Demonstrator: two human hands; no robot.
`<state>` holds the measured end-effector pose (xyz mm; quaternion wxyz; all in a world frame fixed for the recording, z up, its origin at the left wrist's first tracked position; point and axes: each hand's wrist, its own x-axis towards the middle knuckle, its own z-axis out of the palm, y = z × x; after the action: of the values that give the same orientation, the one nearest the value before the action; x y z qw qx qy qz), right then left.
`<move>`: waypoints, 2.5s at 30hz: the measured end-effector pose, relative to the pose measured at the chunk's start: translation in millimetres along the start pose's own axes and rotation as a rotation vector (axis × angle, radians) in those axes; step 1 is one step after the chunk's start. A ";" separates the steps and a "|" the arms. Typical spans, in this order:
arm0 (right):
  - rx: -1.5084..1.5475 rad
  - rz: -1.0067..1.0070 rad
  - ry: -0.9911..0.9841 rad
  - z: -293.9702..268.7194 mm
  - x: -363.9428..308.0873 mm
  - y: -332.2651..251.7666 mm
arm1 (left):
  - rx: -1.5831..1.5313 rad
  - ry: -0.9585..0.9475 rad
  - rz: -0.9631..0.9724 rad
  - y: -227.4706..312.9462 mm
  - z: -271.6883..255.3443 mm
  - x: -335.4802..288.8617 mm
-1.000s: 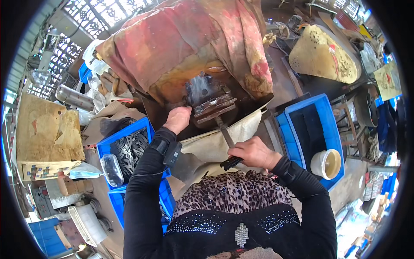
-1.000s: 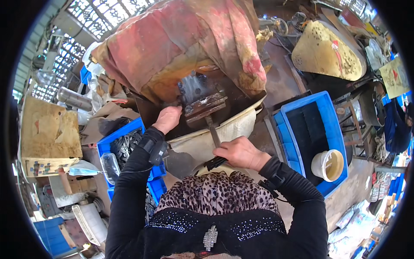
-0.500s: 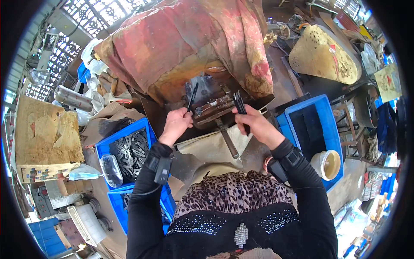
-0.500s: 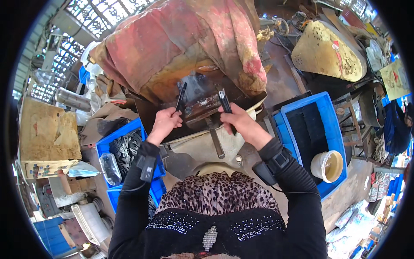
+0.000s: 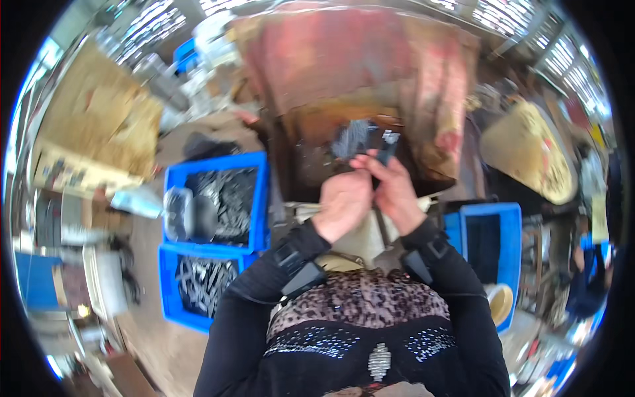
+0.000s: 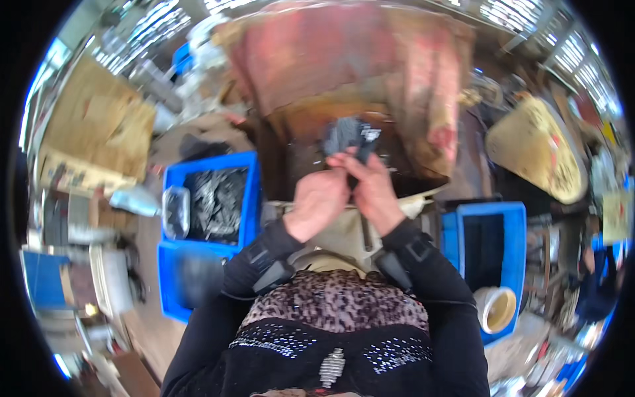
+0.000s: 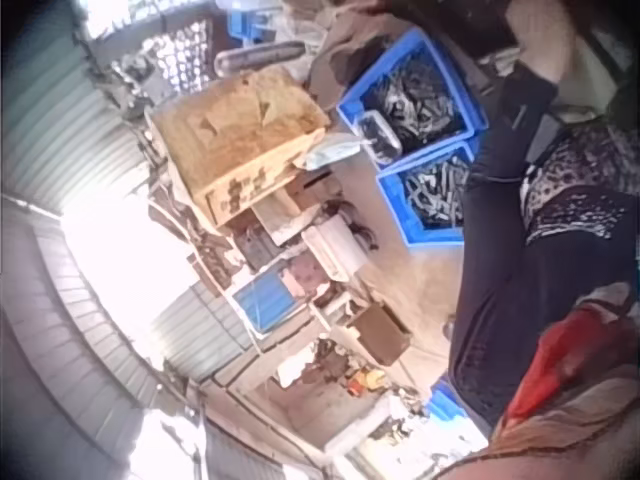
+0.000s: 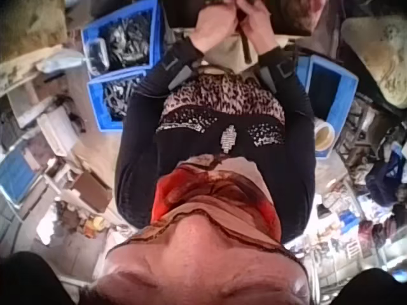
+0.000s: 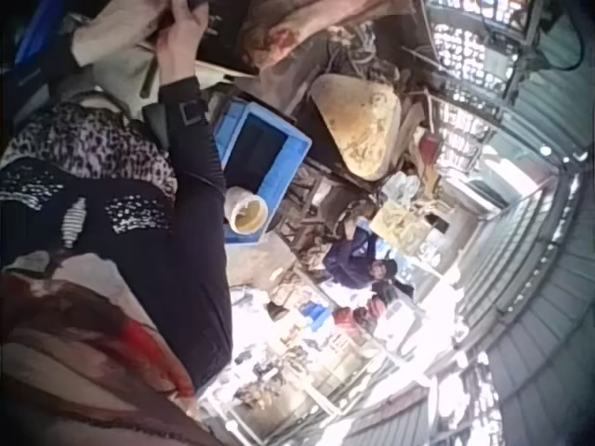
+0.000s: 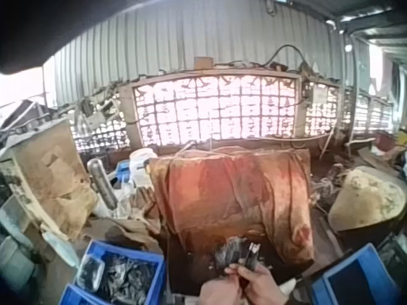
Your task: Assembling small metal components using a manual fixture and pressing mechanism on a workbench.
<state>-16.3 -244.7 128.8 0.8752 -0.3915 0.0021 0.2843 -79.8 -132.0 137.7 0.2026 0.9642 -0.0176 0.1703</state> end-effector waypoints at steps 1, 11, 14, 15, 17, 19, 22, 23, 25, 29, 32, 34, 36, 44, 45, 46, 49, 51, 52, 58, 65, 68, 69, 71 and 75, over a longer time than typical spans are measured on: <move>-0.040 0.013 -0.005 -8.3 0.3 -3.5 | 0.023 0.009 -0.048 -5.1 -5.0 -1.9; -0.181 0.328 -0.022 -67.6 -32.9 -45.7 | -0.373 0.031 -0.722 -242.2 -103.1 -126.1; -0.219 0.333 0.056 -86.4 -46.9 -54.4 | -0.384 0.218 -0.992 -299.2 -122.9 -211.7; -0.205 0.285 0.080 -91.8 -51.0 -57.8 | -0.382 0.217 -1.023 -299.4 -131.2 -230.6; -0.197 0.257 0.107 -106.1 -53.4 -57.8 | -0.211 0.221 -1.182 -296.3 -146.6 -261.3; -0.106 0.217 0.124 -119.5 -48.8 -57.5 | -0.138 0.096 -1.304 -295.1 -152.8 -303.5; -0.052 0.223 0.116 -129.0 -37.9 -56.2 | 0.104 -0.112 -1.428 -290.7 -137.5 -373.0; -0.042 0.221 0.113 -128.9 -34.8 -56.1 | 0.264 -0.202 -1.419 -290.4 -127.3 -392.4; -0.032 0.226 0.106 -123.3 -29.4 -53.7 | 0.269 -0.172 -1.406 -279.9 -109.2 -407.1; -0.074 0.199 0.127 -103.2 -24.4 -56.1 | 0.360 -0.133 -1.262 -281.2 -60.8 -440.2; -0.042 0.288 0.040 -86.7 -29.6 -62.2 | 0.543 -0.152 -0.993 -306.1 -24.1 -448.8; -0.143 0.284 0.025 -74.4 -27.0 -56.3 | 0.610 -0.145 -0.862 -318.3 -22.2 -472.1; -0.166 0.276 0.011 -68.7 -25.4 -48.5 | 0.650 -0.266 -0.843 -322.7 -28.9 -487.2; -0.054 0.203 0.049 -78.1 -47.2 -58.9 | -0.153 0.723 -1.088 -268.0 -102.9 -374.6; -0.047 0.217 0.032 -77.6 -48.3 -57.7 | -0.247 0.757 -1.042 -249.9 -123.5 -334.0; -0.035 0.219 0.021 -77.3 -49.9 -56.3 | -0.348 0.788 -0.993 -234.6 -134.1 -292.8; -0.096 0.192 0.061 -75.3 -56.6 -49.8 | -0.491 0.572 -0.812 -202.6 -132.1 -170.3; -0.108 0.191 0.087 -85.4 -65.1 -51.8 | -0.708 0.317 -0.640 -151.7 -112.9 -70.6; -0.131 0.217 0.085 -87.5 -70.3 -53.9 | -0.806 0.205 -0.610 -147.5 -94.1 -44.2; -0.172 0.183 0.197 -94.5 -114.4 -64.0 | -0.497 -0.125 -0.021 -125.9 34.5 48.1; -0.127 0.102 0.407 -119.1 -161.9 -67.1 | -0.530 -0.310 0.189 -126.4 99.7 56.3; -0.108 0.104 0.427 -123.8 -169.3 -64.4 | -0.488 -0.332 0.269 -135.0 106.9 55.9; -0.101 0.110 0.431 -124.6 -169.6 -63.9 | -0.464 -0.331 0.304 -138.4 108.6 54.6; -0.099 0.113 0.434 -125.4 -169.5 -63.7 | -0.441 -0.328 0.338 -139.4 106.8 53.7; -0.100 0.126 0.451 -129.9 -169.0 -61.4 | -0.261 -0.374 0.414 -132.8 88.6 55.3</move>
<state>-98.8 -450.4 118.9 0.8126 -0.4868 0.2080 0.2437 14.4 -43.4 29.0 0.2791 0.9205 -0.2725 0.0237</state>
